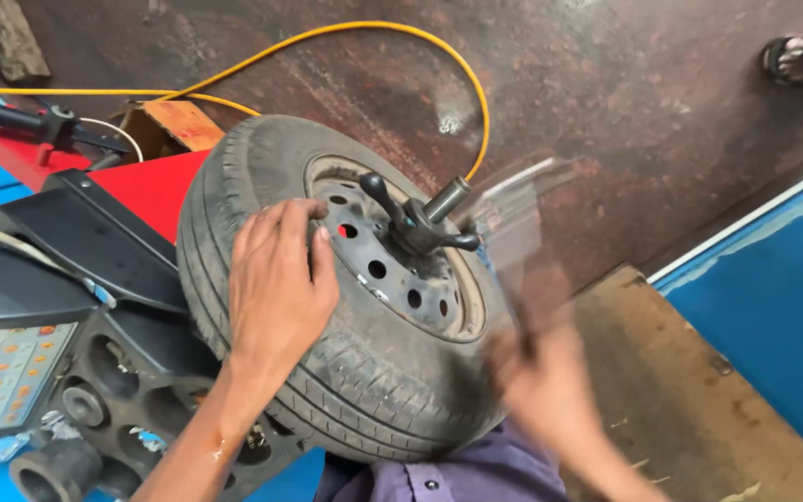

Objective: The person balances a tire by mounting it on a balancing machine, spinning it to identify imbalance, and using a hammer and pliers to attach balancing weights to the rim.

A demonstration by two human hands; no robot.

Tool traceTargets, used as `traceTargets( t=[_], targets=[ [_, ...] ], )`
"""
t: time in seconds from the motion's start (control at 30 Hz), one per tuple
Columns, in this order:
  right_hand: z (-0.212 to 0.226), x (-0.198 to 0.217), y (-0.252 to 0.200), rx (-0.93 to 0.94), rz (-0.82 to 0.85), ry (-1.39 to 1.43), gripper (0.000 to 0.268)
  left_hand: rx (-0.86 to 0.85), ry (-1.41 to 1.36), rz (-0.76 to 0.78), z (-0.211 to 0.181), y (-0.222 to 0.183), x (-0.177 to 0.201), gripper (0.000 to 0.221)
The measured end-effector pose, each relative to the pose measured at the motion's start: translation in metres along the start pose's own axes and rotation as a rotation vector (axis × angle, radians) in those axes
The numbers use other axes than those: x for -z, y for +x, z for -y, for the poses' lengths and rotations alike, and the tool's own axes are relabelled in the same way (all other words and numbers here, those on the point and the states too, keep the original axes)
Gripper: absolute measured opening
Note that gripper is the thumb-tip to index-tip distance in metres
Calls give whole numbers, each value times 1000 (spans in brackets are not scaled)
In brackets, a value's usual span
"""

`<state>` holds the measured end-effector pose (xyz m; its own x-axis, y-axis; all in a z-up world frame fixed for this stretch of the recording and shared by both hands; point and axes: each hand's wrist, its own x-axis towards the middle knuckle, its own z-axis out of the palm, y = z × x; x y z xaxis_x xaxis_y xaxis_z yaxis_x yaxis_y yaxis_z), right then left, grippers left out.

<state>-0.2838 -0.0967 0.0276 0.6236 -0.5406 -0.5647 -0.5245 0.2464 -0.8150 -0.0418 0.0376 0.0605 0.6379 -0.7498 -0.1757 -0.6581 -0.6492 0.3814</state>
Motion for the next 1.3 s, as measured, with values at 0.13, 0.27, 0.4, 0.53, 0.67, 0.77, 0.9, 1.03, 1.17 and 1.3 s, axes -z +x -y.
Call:
traceTargets(
  t=[0.13, 0.27, 0.4, 0.53, 0.67, 0.77, 0.9, 1.03, 1.17, 1.3],
  targets=[
    [-8, 11, 4, -184, 298, -163, 68, 51, -21, -5, 0, 4, -3, 21],
    [-10, -2, 8, -201, -153, 35, 81, 44, -44, -11, -1, -1, -4, 20],
    [0, -5, -18, 169, 412, -104, 79, 43, -106, -96, 3, 4, -7, 23],
    [19, -14, 31, -111, 47, 50, 79, 113, -221, -312, 9, -29, -8, 32],
    [57, -14, 42, 131, 23, 100, 87, 279, -192, -526, 4, -91, -15, 49],
    [66, -18, 20, 551, -123, -480, 78, 372, -145, -713, -2, -140, -27, 60],
    [54, -34, -13, 753, -278, -631, 53, 624, -577, -733, -13, -186, -41, 94],
    [31, -48, -27, 818, -327, -614, 21, 698, -1203, -552, -13, -210, -58, 87],
    [17, -62, -33, 650, -243, -648, 34, 632, -1171, -587, 3, -211, -90, 97],
    [-9, -81, -39, 711, -133, -640, 44, 734, -1023, -528, 3, -204, -109, 118]
  ],
)
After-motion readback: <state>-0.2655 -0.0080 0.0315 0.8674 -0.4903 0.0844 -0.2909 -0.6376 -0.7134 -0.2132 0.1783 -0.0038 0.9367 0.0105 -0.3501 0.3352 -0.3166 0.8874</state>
